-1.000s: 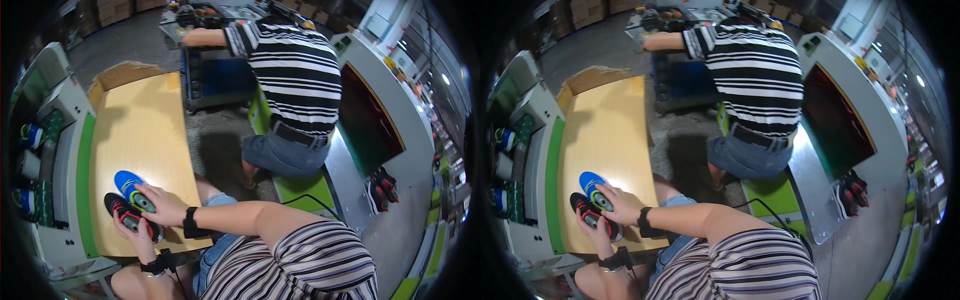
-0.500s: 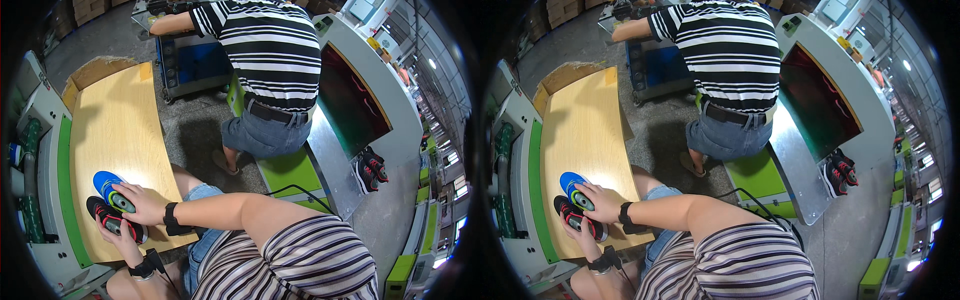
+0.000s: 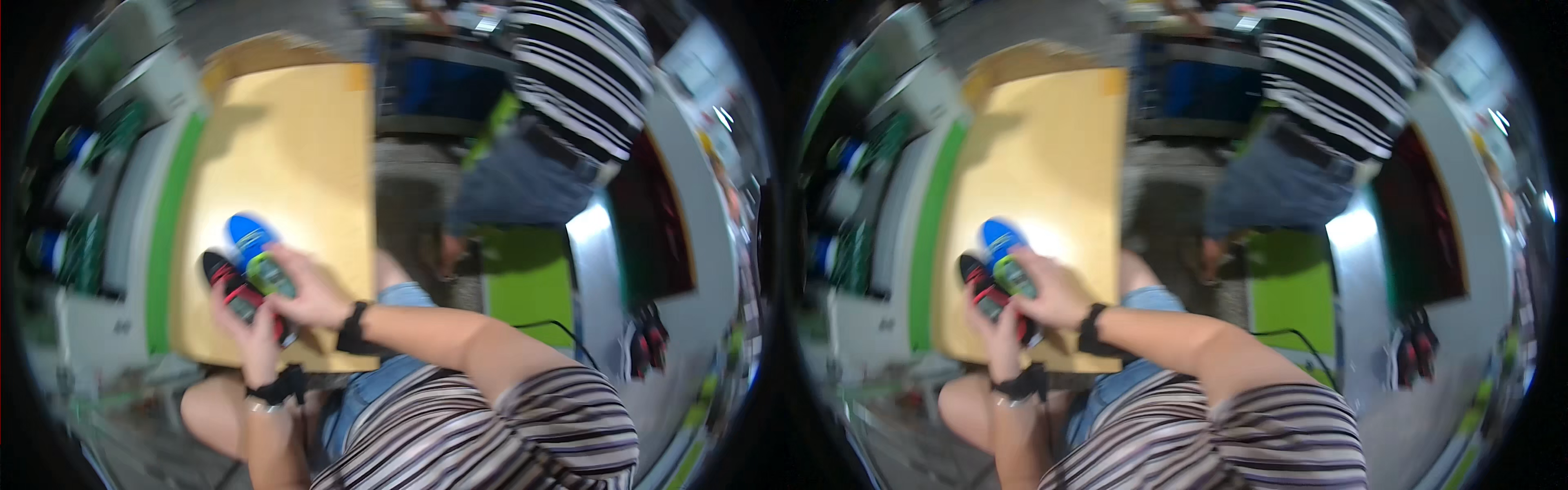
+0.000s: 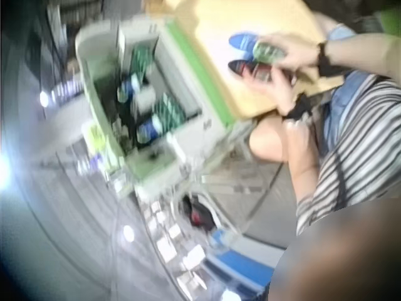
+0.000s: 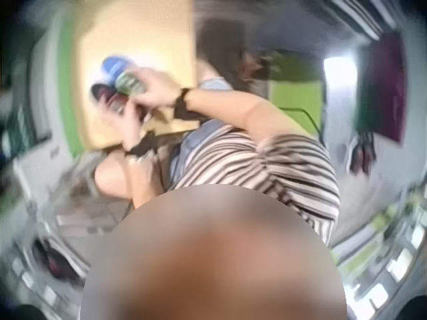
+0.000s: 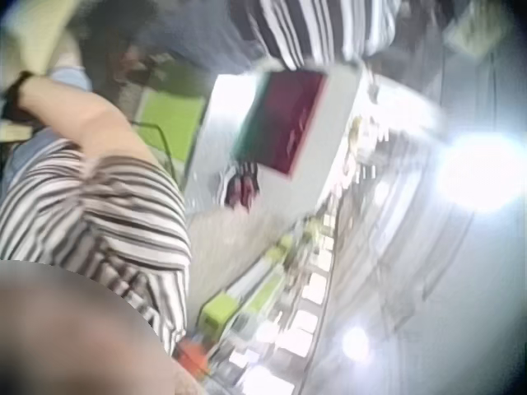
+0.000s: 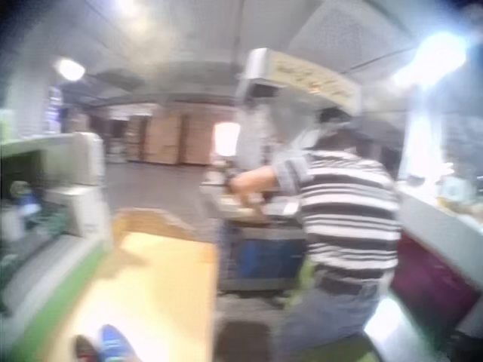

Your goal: The recorder is sorting and placing shoes onto a conveyor belt for processing in a manufacturing facility.

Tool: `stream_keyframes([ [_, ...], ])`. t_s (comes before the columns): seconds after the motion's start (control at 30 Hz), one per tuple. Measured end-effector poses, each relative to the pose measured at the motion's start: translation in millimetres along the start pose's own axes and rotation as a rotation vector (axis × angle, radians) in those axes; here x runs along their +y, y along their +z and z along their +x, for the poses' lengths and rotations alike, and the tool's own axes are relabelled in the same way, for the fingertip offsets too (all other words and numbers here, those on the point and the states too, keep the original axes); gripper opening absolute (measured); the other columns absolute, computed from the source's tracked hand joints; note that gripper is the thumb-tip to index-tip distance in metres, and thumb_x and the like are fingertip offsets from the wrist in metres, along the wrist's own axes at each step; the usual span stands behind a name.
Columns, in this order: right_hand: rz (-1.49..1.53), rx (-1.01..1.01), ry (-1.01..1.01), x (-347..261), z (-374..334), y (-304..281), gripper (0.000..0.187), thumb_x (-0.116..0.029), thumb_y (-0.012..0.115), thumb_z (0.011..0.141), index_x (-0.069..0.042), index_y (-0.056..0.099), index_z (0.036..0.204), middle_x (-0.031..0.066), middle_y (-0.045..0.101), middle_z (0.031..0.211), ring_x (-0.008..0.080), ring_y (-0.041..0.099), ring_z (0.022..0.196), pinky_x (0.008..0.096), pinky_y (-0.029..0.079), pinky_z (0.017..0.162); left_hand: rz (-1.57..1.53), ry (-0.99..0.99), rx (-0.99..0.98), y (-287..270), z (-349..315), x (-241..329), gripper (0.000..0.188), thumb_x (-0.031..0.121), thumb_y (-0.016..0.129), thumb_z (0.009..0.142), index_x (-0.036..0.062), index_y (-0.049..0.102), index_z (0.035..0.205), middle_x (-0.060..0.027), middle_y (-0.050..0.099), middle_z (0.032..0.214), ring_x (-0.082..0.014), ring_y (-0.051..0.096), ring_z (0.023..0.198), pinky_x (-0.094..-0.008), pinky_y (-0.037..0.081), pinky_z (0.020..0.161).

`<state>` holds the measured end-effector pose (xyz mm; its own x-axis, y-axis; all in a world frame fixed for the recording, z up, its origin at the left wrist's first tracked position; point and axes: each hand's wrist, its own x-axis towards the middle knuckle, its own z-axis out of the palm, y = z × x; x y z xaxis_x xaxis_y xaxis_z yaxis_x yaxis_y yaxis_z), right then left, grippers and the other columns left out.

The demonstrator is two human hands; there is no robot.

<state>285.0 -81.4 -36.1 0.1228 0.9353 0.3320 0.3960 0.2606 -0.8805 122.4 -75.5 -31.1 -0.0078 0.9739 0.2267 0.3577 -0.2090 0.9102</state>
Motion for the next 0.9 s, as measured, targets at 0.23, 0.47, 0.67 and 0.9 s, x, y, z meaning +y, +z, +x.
stream_keyframes([
  [0.23,0.053,0.028,0.031,8,3,-7,0.08,-0.018,0.079,0.079,-0.003,0.042,0.148,0.0231,0.052,0.141,0.0383,0.051,0.131,0.044,0.041,0.111,0.122,0.017,0.035,13,2,17,0.083,0.012,0.075,0.081,0.0106,0.033,0.152,-0.0296,0.019,0.154,-0.0451,0.021,0.146,-0.0488,0.023,0.121],
  [0.47,0.208,-0.04,0.047,8,-3,19,0.078,-0.008,0.073,0.082,-0.001,0.037,0.151,0.0204,0.047,0.145,0.0337,0.046,0.135,0.0416,0.035,0.115,0.101,-0.042,0.093,-8,-6,16,0.082,0.011,0.073,0.08,0.0125,0.033,0.152,-0.0314,0.018,0.156,-0.0486,0.02,0.147,-0.0498,0.025,0.121],
  [0.67,0.266,-0.059,0.088,17,-10,-1,0.077,-0.003,0.066,0.087,-0.004,0.031,0.155,0.0171,0.039,0.152,0.0301,0.039,0.14,0.0407,0.03,0.118,0.164,-0.069,0.012,12,-9,12,0.086,0.024,0.072,0.082,0.0191,0.028,0.156,-0.0215,0.006,0.167,-0.048,0.004,0.153,-0.0692,0.013,0.117],
  [0.9,0.267,-0.06,0.08,11,-7,2,0.077,-0.002,0.066,0.087,-0.005,0.031,0.155,0.0169,0.038,0.153,0.0298,0.039,0.14,0.0407,0.03,0.118,0.169,-0.04,0.023,5,-7,15,0.086,0.024,0.073,0.082,0.0177,0.029,0.156,-0.0236,0.015,0.164,-0.0489,0.014,0.151,-0.0588,0.02,0.119],
])
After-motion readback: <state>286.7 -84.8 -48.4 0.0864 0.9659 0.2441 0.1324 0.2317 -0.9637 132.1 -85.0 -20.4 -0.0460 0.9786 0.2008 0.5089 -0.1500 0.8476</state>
